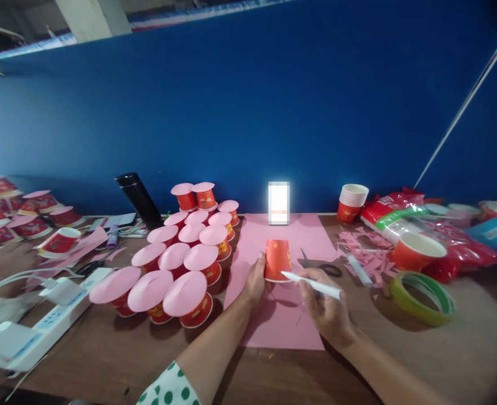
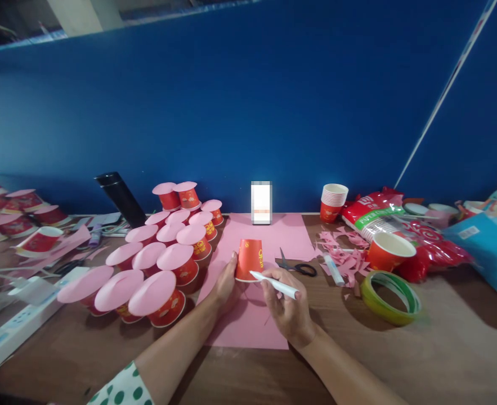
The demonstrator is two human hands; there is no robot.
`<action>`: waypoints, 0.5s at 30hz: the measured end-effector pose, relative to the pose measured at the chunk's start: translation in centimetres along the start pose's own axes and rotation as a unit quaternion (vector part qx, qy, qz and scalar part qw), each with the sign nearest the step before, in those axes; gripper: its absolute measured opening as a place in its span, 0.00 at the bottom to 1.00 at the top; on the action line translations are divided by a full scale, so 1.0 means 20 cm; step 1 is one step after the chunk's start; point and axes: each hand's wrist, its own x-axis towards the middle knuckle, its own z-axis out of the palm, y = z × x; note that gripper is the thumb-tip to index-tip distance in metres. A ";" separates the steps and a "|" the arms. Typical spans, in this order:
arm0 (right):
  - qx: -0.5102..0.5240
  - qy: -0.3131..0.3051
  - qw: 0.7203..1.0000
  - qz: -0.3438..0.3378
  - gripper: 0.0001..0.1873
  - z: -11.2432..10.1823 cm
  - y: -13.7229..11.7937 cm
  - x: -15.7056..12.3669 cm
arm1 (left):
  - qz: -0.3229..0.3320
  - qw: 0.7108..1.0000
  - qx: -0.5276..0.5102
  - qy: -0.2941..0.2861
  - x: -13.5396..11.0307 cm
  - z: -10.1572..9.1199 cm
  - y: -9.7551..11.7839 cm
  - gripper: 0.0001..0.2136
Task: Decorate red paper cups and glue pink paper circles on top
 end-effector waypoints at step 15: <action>0.008 0.000 1.000 -0.018 0.06 0.00 0.00 0.00 | 0.003 1.000 0.011 -0.025 0.00 0.00 0.00 0.22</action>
